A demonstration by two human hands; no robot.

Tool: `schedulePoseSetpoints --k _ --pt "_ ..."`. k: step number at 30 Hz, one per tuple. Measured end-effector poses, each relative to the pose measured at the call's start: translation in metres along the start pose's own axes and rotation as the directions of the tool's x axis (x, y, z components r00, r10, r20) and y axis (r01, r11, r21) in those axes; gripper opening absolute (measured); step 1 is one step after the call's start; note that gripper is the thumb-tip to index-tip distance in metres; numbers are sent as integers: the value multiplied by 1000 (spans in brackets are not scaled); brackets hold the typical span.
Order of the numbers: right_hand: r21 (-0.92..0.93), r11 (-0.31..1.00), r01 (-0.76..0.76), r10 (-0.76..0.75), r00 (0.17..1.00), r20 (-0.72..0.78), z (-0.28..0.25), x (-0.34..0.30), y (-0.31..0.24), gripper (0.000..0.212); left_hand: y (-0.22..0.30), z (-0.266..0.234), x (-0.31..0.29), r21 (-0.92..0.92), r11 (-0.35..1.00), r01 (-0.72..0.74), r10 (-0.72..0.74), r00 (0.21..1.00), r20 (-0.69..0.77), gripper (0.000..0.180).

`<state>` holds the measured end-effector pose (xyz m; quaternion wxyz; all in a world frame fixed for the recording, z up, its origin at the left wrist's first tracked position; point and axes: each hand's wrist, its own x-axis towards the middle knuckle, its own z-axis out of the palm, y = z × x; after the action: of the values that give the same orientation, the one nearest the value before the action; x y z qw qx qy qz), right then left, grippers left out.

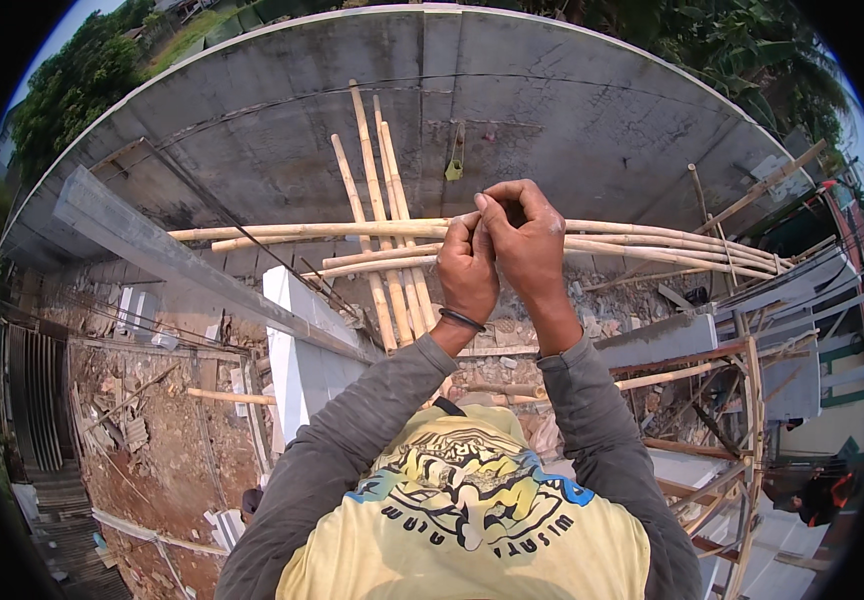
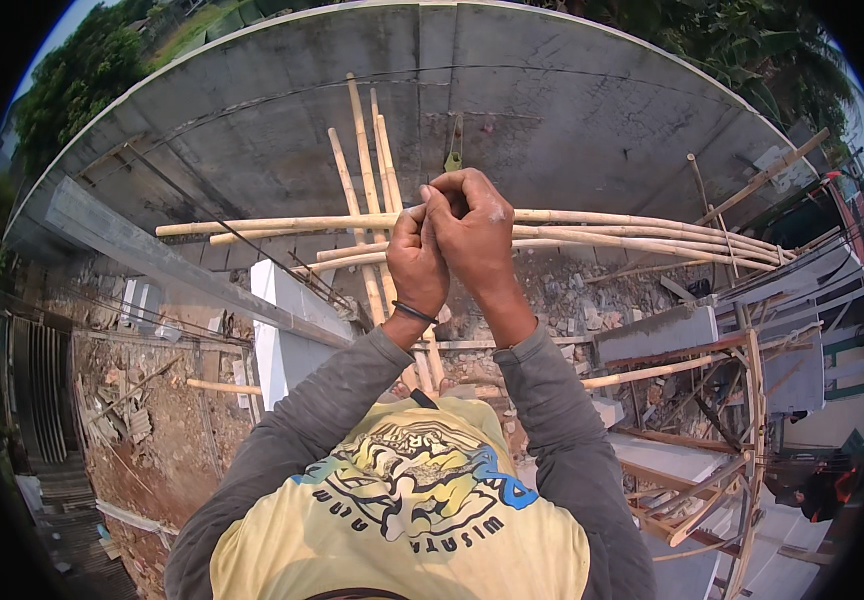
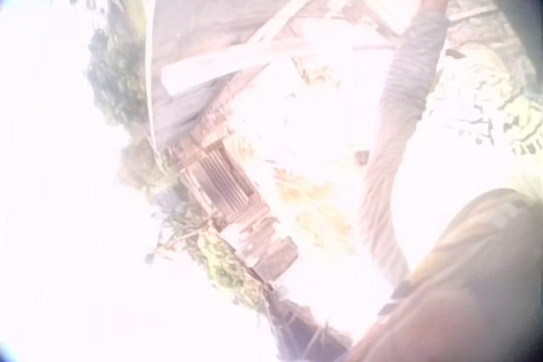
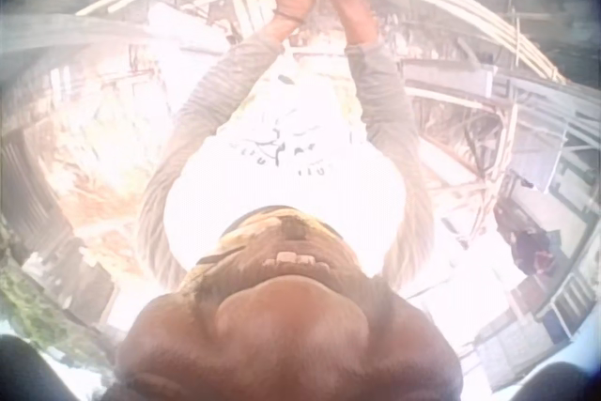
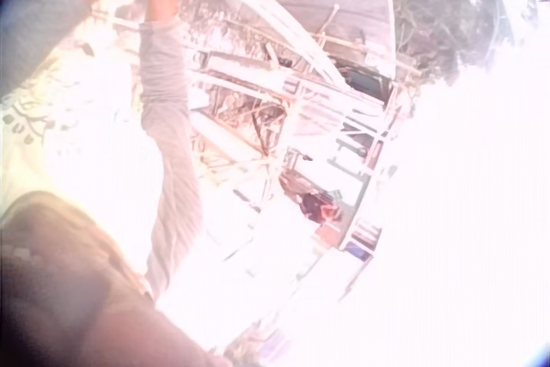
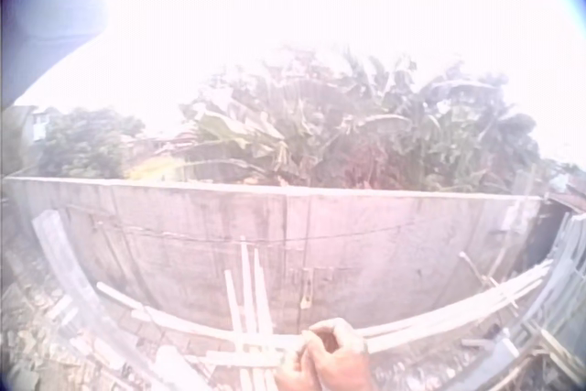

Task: The person ties pieces of thin wire around a bundle of rebar and bamboo scaffolding using a pair of pliers and their hands.

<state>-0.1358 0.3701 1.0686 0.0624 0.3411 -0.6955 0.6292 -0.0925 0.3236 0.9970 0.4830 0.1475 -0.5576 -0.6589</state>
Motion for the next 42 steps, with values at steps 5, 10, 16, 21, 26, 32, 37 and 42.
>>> schedulePoseSetpoints --k 5,10,16,21,26,32,37,42 --pt "28 1000 -4 5 999 -36 1 2 1 7 11 -2 -1 1 997 72 -72 997 1 20" --pt "-18 1000 19 -20 999 -50 0 4 -1 6 20 0 -4 23 999 36 -35 999 -23 18" --pt "23 999 29 -27 996 -90 -4 16 -5 7 19 -2 -7 -63 986 152 -150 988 27 17" --pt "241 969 -62 49 997 60 -5 18 2 21 20 -5 2 -94 994 47 -45 999 31 19" --pt "297 781 -549 307 752 583 -15 -52 39 37 33 -23 66 -467 878 104 -132 991 -28 21" --pt "91 801 -592 463 707 534 -105 -98 94 29 40 -112 222 -543 833 105 -201 972 -121 19" --pt "199 735 -648 509 721 469 -161 -92 121 28 7 -149 303 -594 795 120 -271 947 -171 19" --pt "165 584 -794 624 570 535 -208 -114 144 29 -13 -203 380 -616 782 92 -213 969 -126 20"
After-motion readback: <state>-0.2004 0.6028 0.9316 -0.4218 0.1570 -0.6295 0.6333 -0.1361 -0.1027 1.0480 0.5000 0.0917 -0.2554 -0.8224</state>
